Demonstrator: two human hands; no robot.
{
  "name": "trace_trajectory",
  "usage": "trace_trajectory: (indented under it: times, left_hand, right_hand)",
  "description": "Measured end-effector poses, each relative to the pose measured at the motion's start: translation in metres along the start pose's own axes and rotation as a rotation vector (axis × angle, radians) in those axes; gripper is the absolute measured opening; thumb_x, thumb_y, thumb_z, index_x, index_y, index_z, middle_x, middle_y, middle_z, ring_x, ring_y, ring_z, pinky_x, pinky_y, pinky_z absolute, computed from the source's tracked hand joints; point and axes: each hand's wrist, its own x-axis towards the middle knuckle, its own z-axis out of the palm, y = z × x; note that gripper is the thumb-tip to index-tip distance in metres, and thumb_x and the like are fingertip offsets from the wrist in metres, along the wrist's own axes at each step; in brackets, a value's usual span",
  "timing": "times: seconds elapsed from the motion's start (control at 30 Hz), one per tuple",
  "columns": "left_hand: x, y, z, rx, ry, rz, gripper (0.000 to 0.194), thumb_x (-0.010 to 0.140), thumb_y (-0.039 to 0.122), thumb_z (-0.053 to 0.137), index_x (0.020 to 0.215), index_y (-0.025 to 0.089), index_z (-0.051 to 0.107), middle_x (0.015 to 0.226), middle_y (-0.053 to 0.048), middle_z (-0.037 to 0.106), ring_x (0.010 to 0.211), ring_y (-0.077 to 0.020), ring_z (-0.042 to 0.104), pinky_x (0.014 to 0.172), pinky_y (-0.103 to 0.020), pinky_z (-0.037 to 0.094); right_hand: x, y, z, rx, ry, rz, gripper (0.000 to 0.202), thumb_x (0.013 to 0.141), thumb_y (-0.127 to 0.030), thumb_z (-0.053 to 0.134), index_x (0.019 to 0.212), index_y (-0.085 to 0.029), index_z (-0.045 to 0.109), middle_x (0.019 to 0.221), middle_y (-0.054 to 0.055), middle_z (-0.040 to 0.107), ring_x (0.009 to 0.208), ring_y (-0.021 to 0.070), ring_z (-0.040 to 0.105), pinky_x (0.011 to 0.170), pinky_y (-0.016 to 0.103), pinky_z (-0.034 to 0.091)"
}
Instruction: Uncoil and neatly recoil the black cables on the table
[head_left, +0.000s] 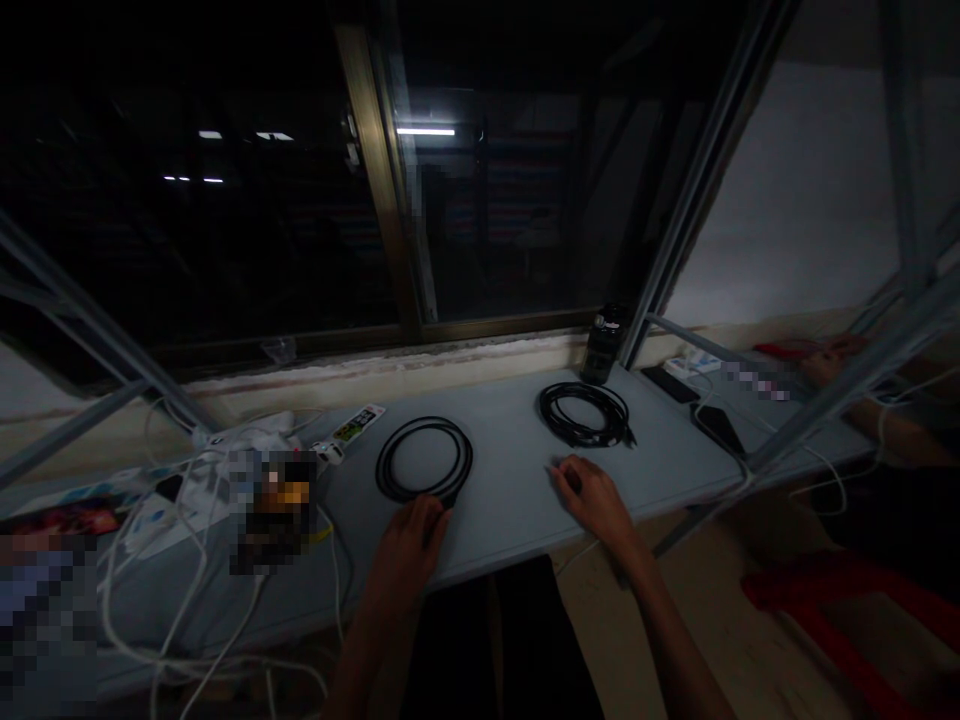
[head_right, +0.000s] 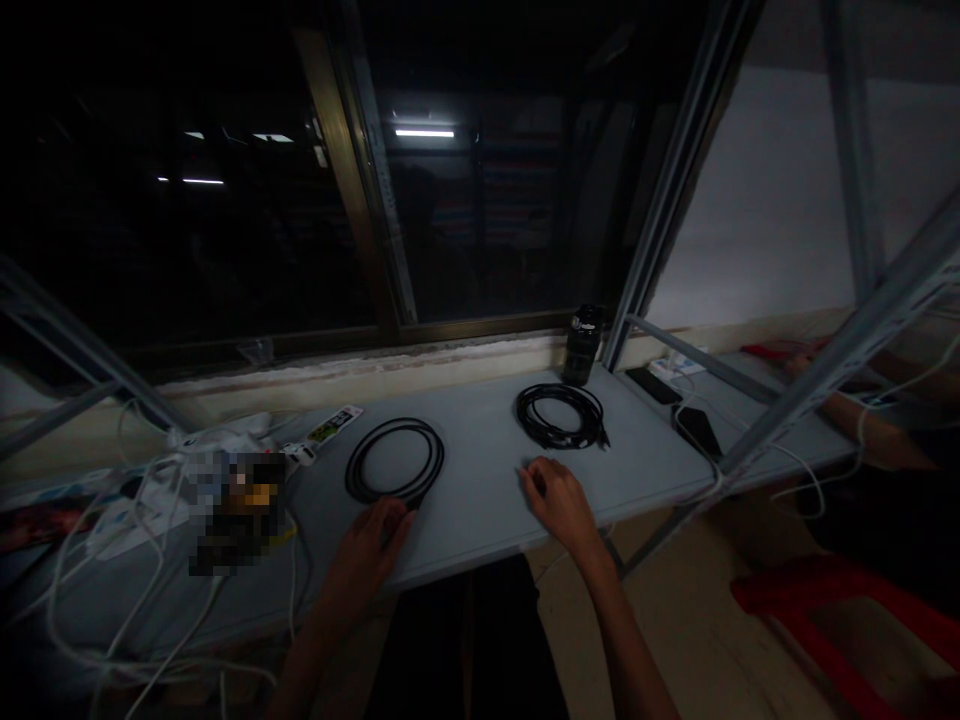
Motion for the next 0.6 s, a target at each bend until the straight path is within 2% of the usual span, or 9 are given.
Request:
trace_trajectory:
  times: [0.2, 0.6]
  left_hand:
    - [-0.0007, -0.0015, 0.0016, 0.030, 0.021, 0.010, 0.023, 0.118, 0.046, 0.052, 0.112, 0.025, 0.060, 0.100, -0.005, 0.073, 0.094, -0.0244, 0.076, 0.088, -0.038, 0.063]
    - [-0.0005, -0.0017, 0.0024, 0.028, 0.011, 0.013, 0.024, 0.119, 0.046, 0.051, 0.111, 0.025, 0.059, 0.099, -0.004, 0.072, 0.093, -0.0246, 0.075, 0.088, -0.039, 0.061]
  right_hand:
    - [-0.0007, 0.0030, 0.0017, -0.004, 0.002, 0.003, 0.035, 0.119, -0.046, 0.054, 0.093, -0.023, 0.059, 0.085, 0.004, 0.065, 0.078, 0.0226, 0.062, 0.080, 0.035, 0.045]
    - [-0.0007, 0.0044, 0.0016, -0.005, 0.002, -0.001, 0.036, 0.119, -0.048, 0.053, 0.095, -0.023, 0.060, 0.086, 0.005, 0.068, 0.080, 0.0229, 0.064, 0.079, 0.034, 0.046]
